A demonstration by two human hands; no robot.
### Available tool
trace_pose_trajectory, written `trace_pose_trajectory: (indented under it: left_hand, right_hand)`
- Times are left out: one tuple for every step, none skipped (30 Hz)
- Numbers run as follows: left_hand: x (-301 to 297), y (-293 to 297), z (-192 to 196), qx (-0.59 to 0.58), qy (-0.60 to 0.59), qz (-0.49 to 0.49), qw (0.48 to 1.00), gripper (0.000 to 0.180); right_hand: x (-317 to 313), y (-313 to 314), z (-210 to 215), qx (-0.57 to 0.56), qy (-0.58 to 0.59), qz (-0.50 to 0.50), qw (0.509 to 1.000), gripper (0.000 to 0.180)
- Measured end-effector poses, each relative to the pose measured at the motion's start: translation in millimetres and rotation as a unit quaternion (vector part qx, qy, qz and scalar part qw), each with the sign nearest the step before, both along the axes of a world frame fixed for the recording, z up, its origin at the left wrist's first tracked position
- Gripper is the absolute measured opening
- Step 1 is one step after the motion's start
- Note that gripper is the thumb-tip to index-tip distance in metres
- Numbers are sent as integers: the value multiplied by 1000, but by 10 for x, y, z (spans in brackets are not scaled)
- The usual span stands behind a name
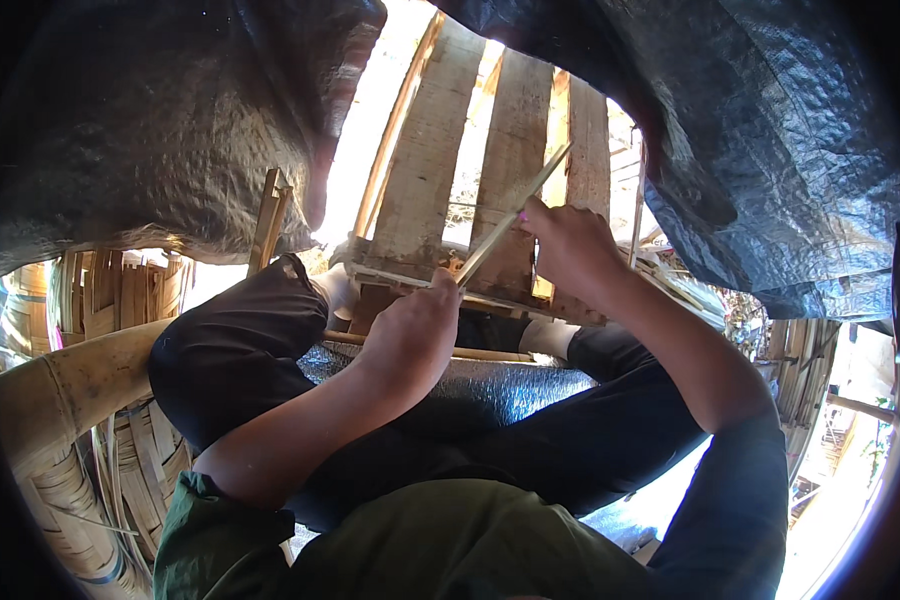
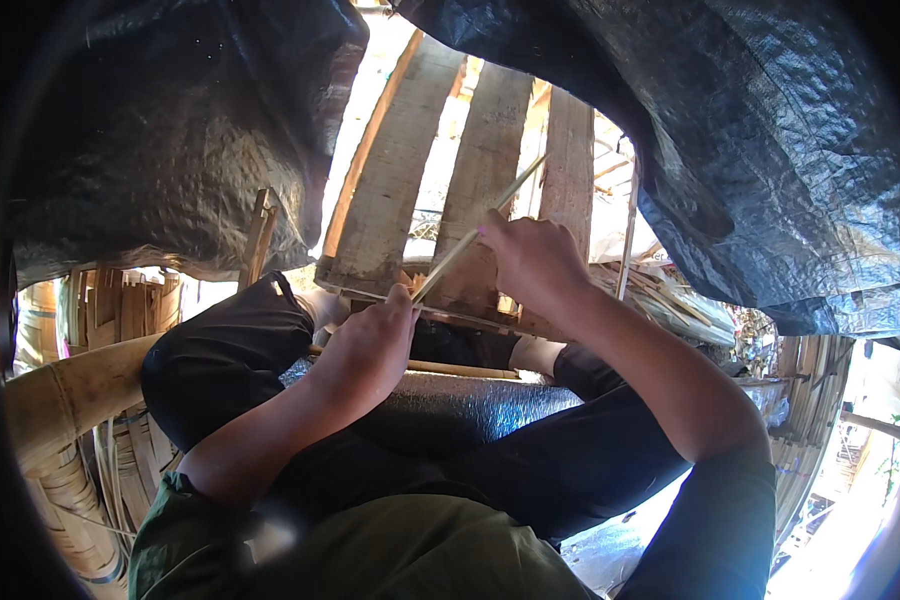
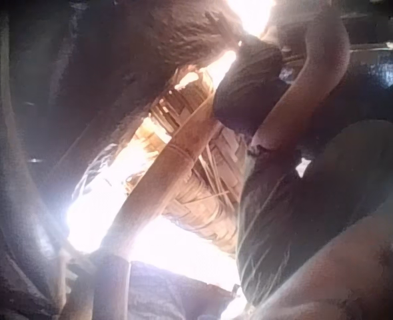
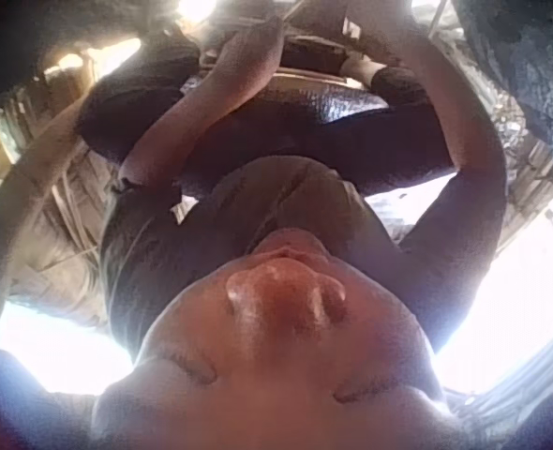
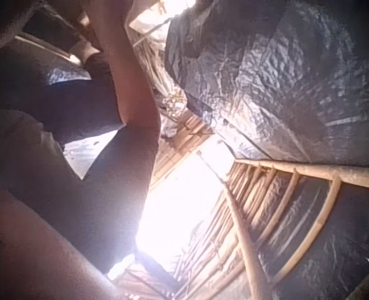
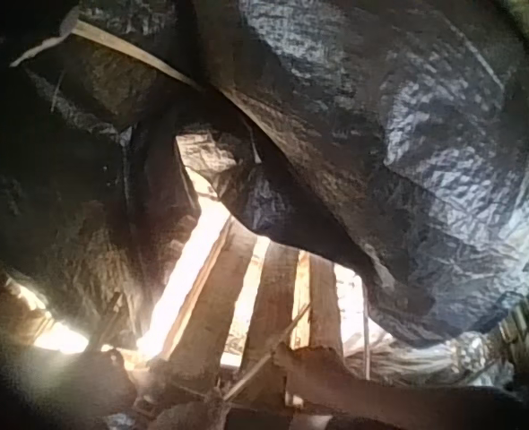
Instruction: The person scrapes a bamboo strip with a knife, repositions a wooden crate, and trims and cuts additional bamboo strips using the knife.
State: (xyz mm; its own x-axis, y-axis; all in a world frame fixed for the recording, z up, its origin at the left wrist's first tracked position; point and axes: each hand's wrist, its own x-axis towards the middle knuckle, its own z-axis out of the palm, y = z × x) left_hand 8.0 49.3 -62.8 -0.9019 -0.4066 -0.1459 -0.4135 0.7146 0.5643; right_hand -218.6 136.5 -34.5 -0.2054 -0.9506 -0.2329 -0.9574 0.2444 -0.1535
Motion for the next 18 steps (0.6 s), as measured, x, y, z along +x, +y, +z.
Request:
trace_pose_trajectory:
  left_hand:
    - [-2, 9, -42, -6, 28, -3, 1000, 18]
    - [-9, 17, -37, -6, 26, -2, 1000, 18]
    - [-30, 34, -16, 8, -23, 4, 1000, 18]
    - [-44, 43, 4, 23, -72, 9, 997, 21]
    - [-62, 41, 31, 21, -72, 6, 997, 21]
    - [-89, 55, 57, 42, -62, 17, 997, 19]
    - [-109, 72, 75, 63, -53, 28, 996, 18]
    - [-111, 63, 60, 60, -52, 23, 997, 18]
    - [-103, 59, 29, 71, -62, 30, 995, 19]
    - [-98, 44, 19, 81, -71, 36, 993, 21]
    - [-89, 24, 45, 77, -71, 35, 994, 21]
    - [-74, 0, 80, 97, -62, 21, 993, 21]
    - [-63, -18, 124, 117, -54, 8, 992, 21]
    - [-47, -31, 203, 112, -54, 10, 992, 21]
    - [-62, -46, 285, 123, -30, 16, 992, 19]
    - [-74, -58, 330, 134, -7, 22, 991, 18]
    - [-50, -111, 312, 129, -9, 23, 991, 18]
    - [-17, -212, 271, 123, 32, 56, 990, 19]
  right_hand:
    - [-82, 40, -56, -49, -7, 10, 999, 23]
    - [19, 5, 49, 10, -29, -34, 999, 22]
    - [52, 28, 2, 9, -31, -33, 999, 22]
    - [77, 55, -84, -18, -58, -51, 997, 21]
    - [83, 92, -161, -47, -81, -72, 993, 20]
    - [68, 161, -260, -47, -80, -77, 993, 20]
    - [45, 238, -373, -121, -90, -71, 986, 19]
    - [42, 236, -398, -197, -100, -61, 973, 17]
    - [24, 235, -404, -201, -97, -65, 973, 17]
    - [-1, 220, -403, -164, -125, -110, 972, 20]
    - [-26, 192, -384, -127, -154, -153, 968, 22]
    - [-81, 156, -363, -132, -154, -153, 967, 22]
    - [-166, 108, -340, -148, -140, -197, 959, 29]
    - [-237, 52, -324, -164, -127, -239, 949, 36]
    - [-311, 32, -327, -167, -124, -243, 948, 36]
    - [-379, 10, -349, -173, -87, -294, 936, 43]
    - [-419, -56, -372, -178, -55, -341, 921, 51]
    - [-448, -151, -314, -199, -174, -421, 868, 59]
